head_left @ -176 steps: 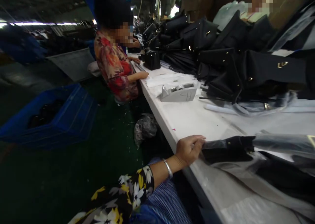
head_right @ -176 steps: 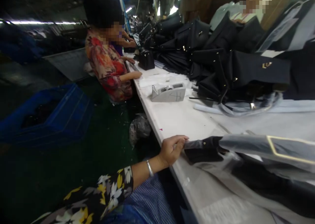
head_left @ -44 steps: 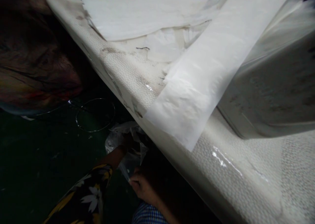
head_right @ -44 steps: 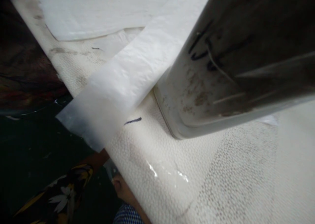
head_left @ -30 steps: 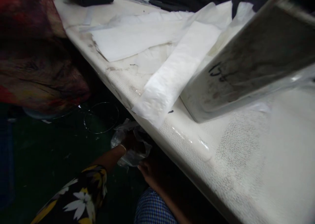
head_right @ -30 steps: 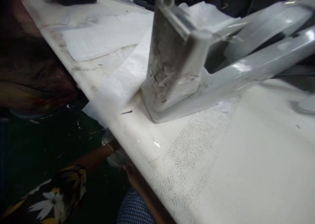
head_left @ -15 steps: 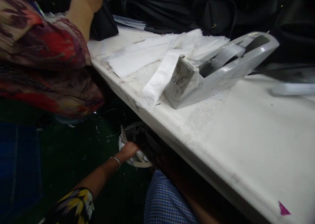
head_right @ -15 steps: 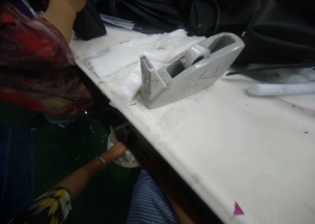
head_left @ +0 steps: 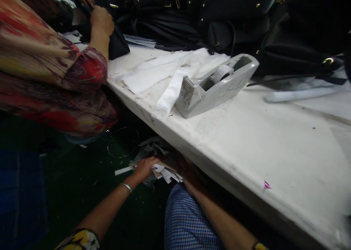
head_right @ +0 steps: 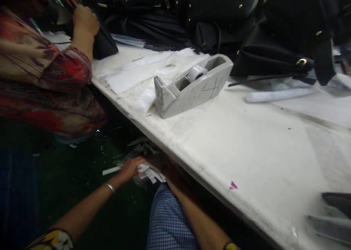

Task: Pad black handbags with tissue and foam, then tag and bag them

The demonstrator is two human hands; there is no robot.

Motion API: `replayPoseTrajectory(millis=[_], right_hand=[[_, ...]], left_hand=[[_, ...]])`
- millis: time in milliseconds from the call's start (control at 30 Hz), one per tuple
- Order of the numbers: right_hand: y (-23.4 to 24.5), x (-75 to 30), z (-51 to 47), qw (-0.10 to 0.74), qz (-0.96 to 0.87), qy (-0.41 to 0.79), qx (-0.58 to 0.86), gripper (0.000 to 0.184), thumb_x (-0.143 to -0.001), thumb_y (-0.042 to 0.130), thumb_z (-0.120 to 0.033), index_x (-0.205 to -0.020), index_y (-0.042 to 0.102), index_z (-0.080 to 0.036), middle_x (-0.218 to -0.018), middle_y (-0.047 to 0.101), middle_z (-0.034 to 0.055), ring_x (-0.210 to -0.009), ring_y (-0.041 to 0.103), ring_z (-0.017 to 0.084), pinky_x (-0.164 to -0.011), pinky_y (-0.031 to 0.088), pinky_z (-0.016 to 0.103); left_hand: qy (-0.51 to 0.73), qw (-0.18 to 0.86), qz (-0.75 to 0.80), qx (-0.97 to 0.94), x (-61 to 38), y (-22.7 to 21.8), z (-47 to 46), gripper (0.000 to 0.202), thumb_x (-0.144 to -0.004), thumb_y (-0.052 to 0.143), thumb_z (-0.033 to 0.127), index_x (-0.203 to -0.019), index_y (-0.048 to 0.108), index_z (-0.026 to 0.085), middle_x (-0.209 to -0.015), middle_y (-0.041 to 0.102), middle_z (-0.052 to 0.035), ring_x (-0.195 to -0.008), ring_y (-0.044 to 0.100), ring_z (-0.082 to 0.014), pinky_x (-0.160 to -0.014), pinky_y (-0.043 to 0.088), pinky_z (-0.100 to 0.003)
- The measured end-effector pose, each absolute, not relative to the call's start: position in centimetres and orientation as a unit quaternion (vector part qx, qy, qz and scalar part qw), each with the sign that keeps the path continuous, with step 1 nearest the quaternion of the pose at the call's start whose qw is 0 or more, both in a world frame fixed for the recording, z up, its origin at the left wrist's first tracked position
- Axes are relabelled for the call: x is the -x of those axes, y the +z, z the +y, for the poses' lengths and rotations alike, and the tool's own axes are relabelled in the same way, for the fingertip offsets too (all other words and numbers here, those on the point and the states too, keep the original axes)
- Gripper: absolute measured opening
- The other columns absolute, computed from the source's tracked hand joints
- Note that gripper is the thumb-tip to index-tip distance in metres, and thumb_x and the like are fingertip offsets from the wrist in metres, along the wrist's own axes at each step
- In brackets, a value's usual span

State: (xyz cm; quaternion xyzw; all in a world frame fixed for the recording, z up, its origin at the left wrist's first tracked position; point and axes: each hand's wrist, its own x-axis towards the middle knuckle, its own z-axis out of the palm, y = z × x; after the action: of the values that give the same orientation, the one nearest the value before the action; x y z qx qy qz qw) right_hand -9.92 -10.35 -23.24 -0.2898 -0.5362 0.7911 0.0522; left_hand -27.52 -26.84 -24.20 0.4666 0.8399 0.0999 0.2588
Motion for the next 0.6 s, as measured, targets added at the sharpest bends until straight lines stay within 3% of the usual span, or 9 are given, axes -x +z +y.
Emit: replayPoseTrajectory(millis=[67, 200, 433, 600], right_hand=[[-22.5, 10.0, -10.4, 0.057, -0.514, 0.808, 0.283, 0.064, -0.079, 0.070, -0.059, -0.135, 0.060, -0.031, -0.127, 0.068, 0.0069, -0.119, 0.061, 0.030, -0.102, 0.046, 0.045], [-21.3, 8.6, -11.3, 0.057, -0.440, 0.857, 0.261, 0.066, -0.080, 0.064, -0.065, -0.136, 0.059, -0.030, -0.137, 0.061, 0.0082, -0.125, 0.057, 0.030, -0.098, 0.050, 0.048], [-18.0, 2.5, -12.0, 0.080, -0.374, 0.883, 0.273, 0.061, -0.082, 0.068, -0.062, -0.126, 0.064, -0.020, -0.126, 0.067, 0.0135, -0.119, 0.062, 0.028, -0.099, 0.049, 0.046], [-15.6, -3.0, -12.5, 0.075, -0.408, 0.871, 0.263, 0.060, -0.081, 0.069, -0.063, -0.123, 0.067, -0.020, -0.114, 0.071, 0.0127, -0.107, 0.067, 0.026, -0.092, 0.052, 0.041]], left_hand=[[0.134, 0.251, 0.840, -0.462, 27.3, -23.0, -27.4, 0.038, -0.090, 0.062, 0.023, -0.128, 0.061, 0.023, -0.130, 0.063, -0.0082, -0.114, 0.063, -0.0245, -0.099, 0.050, -0.046], [0.209, 0.230, 0.846, -0.434, 26.9, -20.3, -29.4, 0.052, -0.084, 0.058, 0.017, -0.132, 0.059, 0.035, -0.138, 0.060, 0.0009, -0.123, 0.060, -0.0232, -0.104, 0.048, -0.038], [0.350, 0.201, 0.840, -0.364, 25.6, -14.7, -31.7, 0.050, -0.076, 0.061, 0.027, -0.125, 0.065, 0.021, -0.135, 0.063, -0.0054, -0.129, 0.055, -0.0263, -0.112, 0.040, -0.042], [0.436, 0.146, 0.842, -0.282, 24.2, -8.7, -33.2, 0.044, -0.073, 0.073, 0.043, -0.106, 0.069, 0.015, -0.117, 0.071, -0.0107, -0.116, 0.063, -0.0315, -0.103, 0.048, -0.048]])
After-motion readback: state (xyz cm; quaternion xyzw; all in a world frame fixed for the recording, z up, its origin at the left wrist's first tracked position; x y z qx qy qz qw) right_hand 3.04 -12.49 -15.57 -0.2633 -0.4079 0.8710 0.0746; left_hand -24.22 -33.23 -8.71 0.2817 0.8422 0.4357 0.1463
